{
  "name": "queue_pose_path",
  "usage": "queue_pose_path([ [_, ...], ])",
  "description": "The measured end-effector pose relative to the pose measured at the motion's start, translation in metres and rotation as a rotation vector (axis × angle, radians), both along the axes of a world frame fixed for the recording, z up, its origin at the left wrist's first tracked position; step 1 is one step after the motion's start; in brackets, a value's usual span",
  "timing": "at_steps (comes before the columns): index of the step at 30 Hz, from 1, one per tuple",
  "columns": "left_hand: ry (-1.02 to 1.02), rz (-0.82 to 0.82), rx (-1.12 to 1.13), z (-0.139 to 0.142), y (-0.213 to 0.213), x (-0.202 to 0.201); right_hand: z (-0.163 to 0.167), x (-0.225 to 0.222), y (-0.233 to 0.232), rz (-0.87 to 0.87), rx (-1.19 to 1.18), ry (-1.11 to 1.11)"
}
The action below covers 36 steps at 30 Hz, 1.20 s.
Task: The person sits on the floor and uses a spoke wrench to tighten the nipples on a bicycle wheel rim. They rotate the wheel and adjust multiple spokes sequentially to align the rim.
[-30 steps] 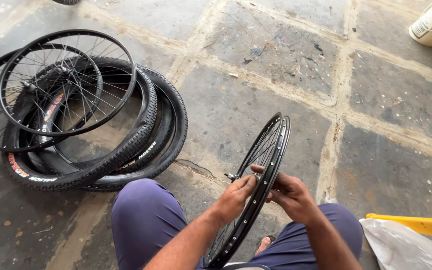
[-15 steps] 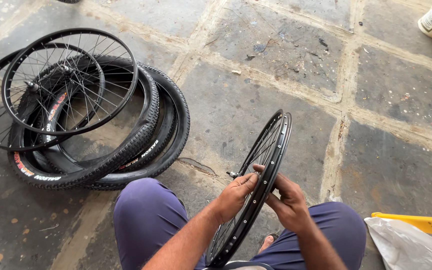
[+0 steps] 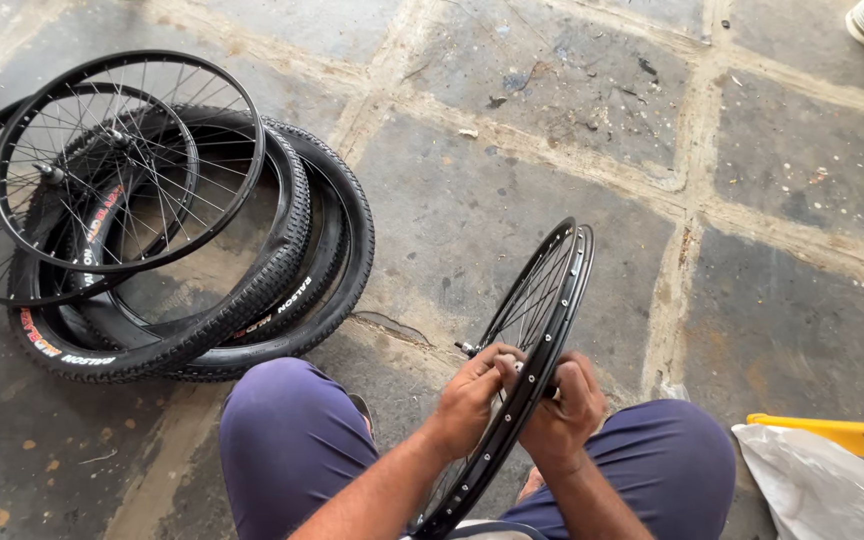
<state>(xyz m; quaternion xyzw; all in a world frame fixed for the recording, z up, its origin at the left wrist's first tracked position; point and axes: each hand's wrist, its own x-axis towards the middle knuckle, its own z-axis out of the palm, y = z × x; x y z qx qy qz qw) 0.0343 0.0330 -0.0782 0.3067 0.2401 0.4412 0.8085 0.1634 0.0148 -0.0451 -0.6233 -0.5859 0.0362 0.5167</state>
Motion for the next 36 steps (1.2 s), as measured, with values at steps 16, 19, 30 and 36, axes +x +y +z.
queue_pose_path([
  [16, 0.021, -0.207, -0.045, 0.005, 0.010, 0.007, 0.059, 0.065, 0.019, 0.925, -0.460, 0.202],
  [19, 0.053, -0.130, -0.012, 0.006, 0.001, 0.008, 0.051, 0.060, 0.017, 0.839, -0.397, 0.154],
  [30, 0.120, -0.158, -0.030, 0.000, -0.006, -0.001, 0.010, 0.001, -0.005, 0.276, -0.001, 0.288],
  [36, 0.245, 0.003, 0.192, 0.028, -0.003, -0.007, 0.014, 0.001, -0.007, 0.212, -0.008, 0.196],
])
